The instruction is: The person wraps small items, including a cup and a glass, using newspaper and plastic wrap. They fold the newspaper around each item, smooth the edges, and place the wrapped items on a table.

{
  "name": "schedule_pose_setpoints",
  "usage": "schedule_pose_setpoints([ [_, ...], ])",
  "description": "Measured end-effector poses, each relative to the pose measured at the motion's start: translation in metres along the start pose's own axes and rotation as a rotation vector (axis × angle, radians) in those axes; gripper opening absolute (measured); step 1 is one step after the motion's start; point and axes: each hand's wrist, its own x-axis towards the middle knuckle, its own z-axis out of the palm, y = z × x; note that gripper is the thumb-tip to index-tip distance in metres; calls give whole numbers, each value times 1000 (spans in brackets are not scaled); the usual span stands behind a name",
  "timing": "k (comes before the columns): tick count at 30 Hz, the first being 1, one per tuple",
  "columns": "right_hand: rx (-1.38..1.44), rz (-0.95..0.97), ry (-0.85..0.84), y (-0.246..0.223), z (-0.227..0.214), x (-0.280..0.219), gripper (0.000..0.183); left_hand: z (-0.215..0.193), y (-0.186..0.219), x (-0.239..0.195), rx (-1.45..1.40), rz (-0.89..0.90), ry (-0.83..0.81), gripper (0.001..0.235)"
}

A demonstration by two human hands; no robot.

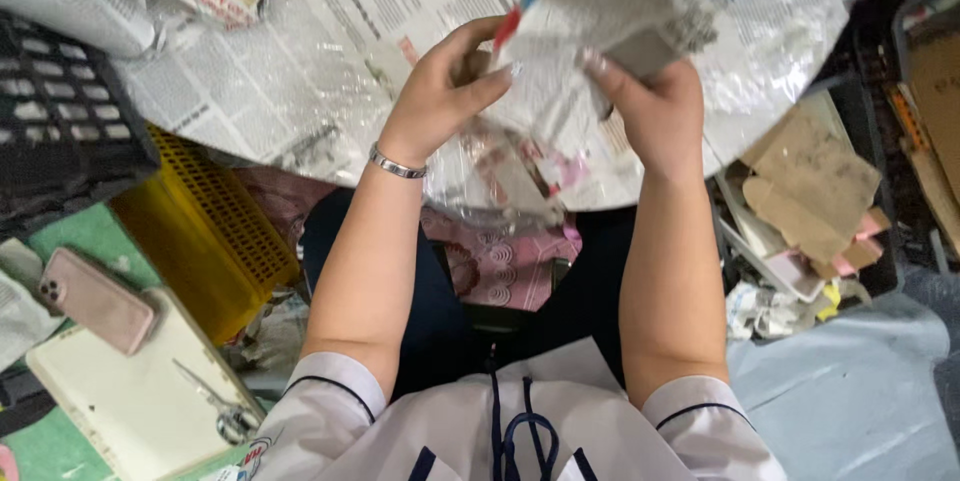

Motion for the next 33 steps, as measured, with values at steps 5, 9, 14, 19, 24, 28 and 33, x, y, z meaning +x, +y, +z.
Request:
schedule_pose_setpoints([
  [5,246,157,-38,24,20,24,28,-16,-20,26,105,-133,-14,28],
  [9,123,60,-111,28,25,44,16,-21,-27,34,416,-365,58,38],
  [14,-201,-198,-184,18,21,44,38,-21,-22,35,-167,-132,46,35],
  [19,-350,-380,-104,6,23,35,41,-16,-12,33,-320,-132,70,42],
  [24,-661,-582,-83,-1,28,33,20,-14,-15,26,-119,102,-75,49],
  [28,-733,-510,-69,-13,11,38,27,-11,-29,33,-232,-5,82,59],
  [33,-706,-305,282,-23,-24,36,40,-11,-40,37,-320,158,312,63],
])
